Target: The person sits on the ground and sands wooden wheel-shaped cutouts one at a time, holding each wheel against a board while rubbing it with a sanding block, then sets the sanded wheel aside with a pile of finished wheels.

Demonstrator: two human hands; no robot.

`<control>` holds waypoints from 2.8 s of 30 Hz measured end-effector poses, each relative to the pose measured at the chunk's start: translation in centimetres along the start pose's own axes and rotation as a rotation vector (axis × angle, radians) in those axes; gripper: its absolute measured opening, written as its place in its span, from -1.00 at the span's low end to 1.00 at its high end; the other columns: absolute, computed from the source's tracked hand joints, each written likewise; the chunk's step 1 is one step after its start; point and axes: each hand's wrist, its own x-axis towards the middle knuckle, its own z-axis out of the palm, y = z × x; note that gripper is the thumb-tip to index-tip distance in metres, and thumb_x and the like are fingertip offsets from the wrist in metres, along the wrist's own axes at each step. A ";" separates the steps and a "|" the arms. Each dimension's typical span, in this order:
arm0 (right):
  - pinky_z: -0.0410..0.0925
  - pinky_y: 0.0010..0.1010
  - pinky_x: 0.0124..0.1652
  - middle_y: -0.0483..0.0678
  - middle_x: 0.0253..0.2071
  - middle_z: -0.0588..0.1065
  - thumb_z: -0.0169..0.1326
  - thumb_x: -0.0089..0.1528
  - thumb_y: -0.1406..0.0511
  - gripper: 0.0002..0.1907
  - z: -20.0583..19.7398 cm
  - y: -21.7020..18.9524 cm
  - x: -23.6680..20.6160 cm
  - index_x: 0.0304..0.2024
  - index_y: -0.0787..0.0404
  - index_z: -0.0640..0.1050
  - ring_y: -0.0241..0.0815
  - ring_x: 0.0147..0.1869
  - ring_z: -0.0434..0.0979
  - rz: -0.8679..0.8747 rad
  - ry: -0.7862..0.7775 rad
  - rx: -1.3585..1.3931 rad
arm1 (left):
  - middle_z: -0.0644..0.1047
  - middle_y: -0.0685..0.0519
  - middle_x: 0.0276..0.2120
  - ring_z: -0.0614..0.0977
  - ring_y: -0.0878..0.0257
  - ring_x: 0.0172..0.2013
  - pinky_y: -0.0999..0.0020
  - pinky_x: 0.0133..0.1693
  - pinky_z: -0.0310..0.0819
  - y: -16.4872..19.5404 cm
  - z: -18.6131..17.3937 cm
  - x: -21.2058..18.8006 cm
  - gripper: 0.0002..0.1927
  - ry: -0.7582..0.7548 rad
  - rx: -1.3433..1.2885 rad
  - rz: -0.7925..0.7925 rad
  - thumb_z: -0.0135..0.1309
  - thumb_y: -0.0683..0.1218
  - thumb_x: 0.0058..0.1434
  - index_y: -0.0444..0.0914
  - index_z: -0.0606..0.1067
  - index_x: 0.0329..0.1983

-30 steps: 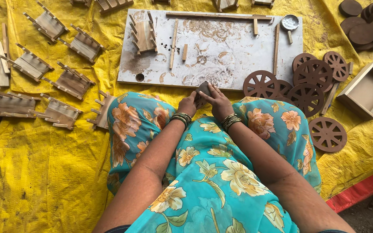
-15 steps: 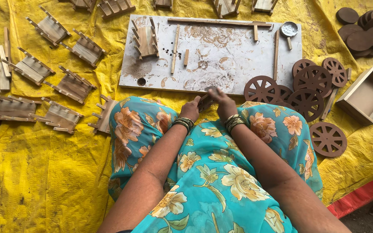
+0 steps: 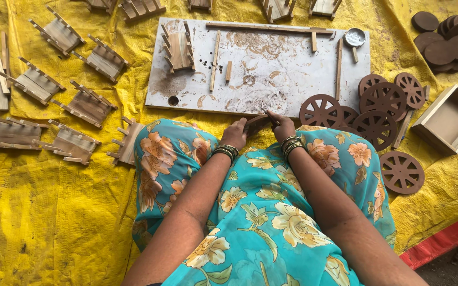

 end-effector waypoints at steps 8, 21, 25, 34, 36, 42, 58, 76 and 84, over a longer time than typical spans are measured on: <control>0.50 -0.29 -0.08 0.15 0.01 0.62 -0.15 0.23 0.59 -0.36 -0.3 0.0 -0.3 0.23 -0.08 0.54 0.00 -0.01 0.64 -0.197 -0.068 0.242 | 0.53 -0.06 0.03 0.54 -0.08 0.06 0.06 0.11 0.47 0.8 -0.2 -0.4 -0.66 -0.068 0.027 0.053 0.09 -0.14 0.30 -0.20 0.45 0.14; 0.38 -0.08 0.19 0.31 0.41 0.30 -0.04 0.20 0.52 -0.31 0.7 0.0 -1.3 0.37 -0.07 0.40 0.30 0.36 0.41 -0.677 0.202 -0.547 | 0.61 -0.26 -0.22 0.63 -0.23 -0.18 -0.10 -0.12 0.52 -0.3 0.4 0.1 -0.67 0.031 -0.154 -0.055 0.05 -0.19 0.22 -0.15 0.48 0.07; 0.36 -0.05 0.20 0.37 0.43 0.17 0.00 0.12 0.51 -0.24 1.2 0.0 -1.5 0.38 -0.04 0.39 0.41 0.42 0.31 -0.757 0.168 -0.632 | 0.62 -0.24 -0.28 0.63 -0.24 -0.18 -0.15 -0.16 0.52 -0.1 0.5 0.1 -0.86 -0.062 -0.082 -0.115 0.10 -0.10 0.33 -0.20 0.48 -0.09; 0.47 -0.16 0.11 0.15 0.18 0.53 -0.05 0.20 0.55 -0.21 1.3 0.2 -1.5 0.37 -0.31 0.42 0.13 0.13 0.62 -0.042 0.108 -0.358 | 0.60 -0.28 -0.31 0.63 -0.27 -0.23 -0.14 -0.17 0.54 -0.1 0.7 -0.4 -0.65 -0.086 -0.075 -0.032 0.06 -0.16 0.22 -0.16 0.46 0.10; 0.46 -0.09 0.06 0.20 0.08 0.58 -0.02 0.25 0.51 -0.23 1.2 0.3 -1.4 0.41 -0.30 0.39 0.22 0.05 0.61 -0.081 0.079 -0.404 | 0.61 -0.27 -0.29 0.64 -0.25 -0.22 -0.13 -0.15 0.54 -0.4 0.9 -0.5 -0.66 -0.046 -0.074 -0.004 0.05 -0.15 0.26 -0.17 0.46 0.11; 0.51 -0.18 -0.07 0.33 0.31 0.40 0.00 0.11 0.52 -0.17 0.6 0.5 -1.2 0.36 -0.29 0.37 0.18 0.17 0.58 -0.683 0.253 -0.618 | 0.61 -0.29 -0.29 0.64 -0.25 -0.20 -0.15 -0.14 0.53 -0.2 1.0 -0.2 -0.66 -0.070 -0.045 -0.080 0.06 -0.14 0.25 -0.20 0.45 0.11; 0.40 -0.11 0.08 0.27 0.21 0.41 0.17 0.27 0.31 -0.33 -1.0 0.1 -0.2 0.42 0.14 0.32 0.19 0.12 0.46 -0.496 0.028 0.082 | 0.62 -0.23 -0.29 0.65 -0.23 -0.20 -0.14 -0.14 0.54 0.3 0.8 -0.4 -0.78 -0.122 0.033 -0.031 0.04 -0.07 0.36 -0.19 0.42 0.02; 0.47 -0.22 -0.08 0.14 -0.03 0.48 0.41 0.12 0.23 -0.24 -0.4 -0.9 -0.4 0.34 0.14 0.43 -0.03 -0.03 0.54 -0.516 0.149 -0.048 | 0.58 -0.24 -0.15 0.61 -0.27 -0.14 -0.16 -0.11 0.50 0.7 0.5 -0.6 -0.77 -0.106 -0.040 -0.049 0.02 -0.16 0.27 -0.23 0.39 -0.01; 0.27 -0.20 -0.27 0.03 -0.22 0.39 0.28 0.22 0.23 -0.32 0.0 -0.9 -0.6 0.42 0.02 0.49 -0.07 -0.26 0.31 0.195 -0.126 0.727 | 0.55 -0.23 -0.10 0.59 -0.29 -0.13 -0.16 -0.11 0.51 0.6 0.6 -0.9 -0.74 -0.152 -0.034 -0.010 0.03 -0.15 0.29 -0.24 0.35 0.02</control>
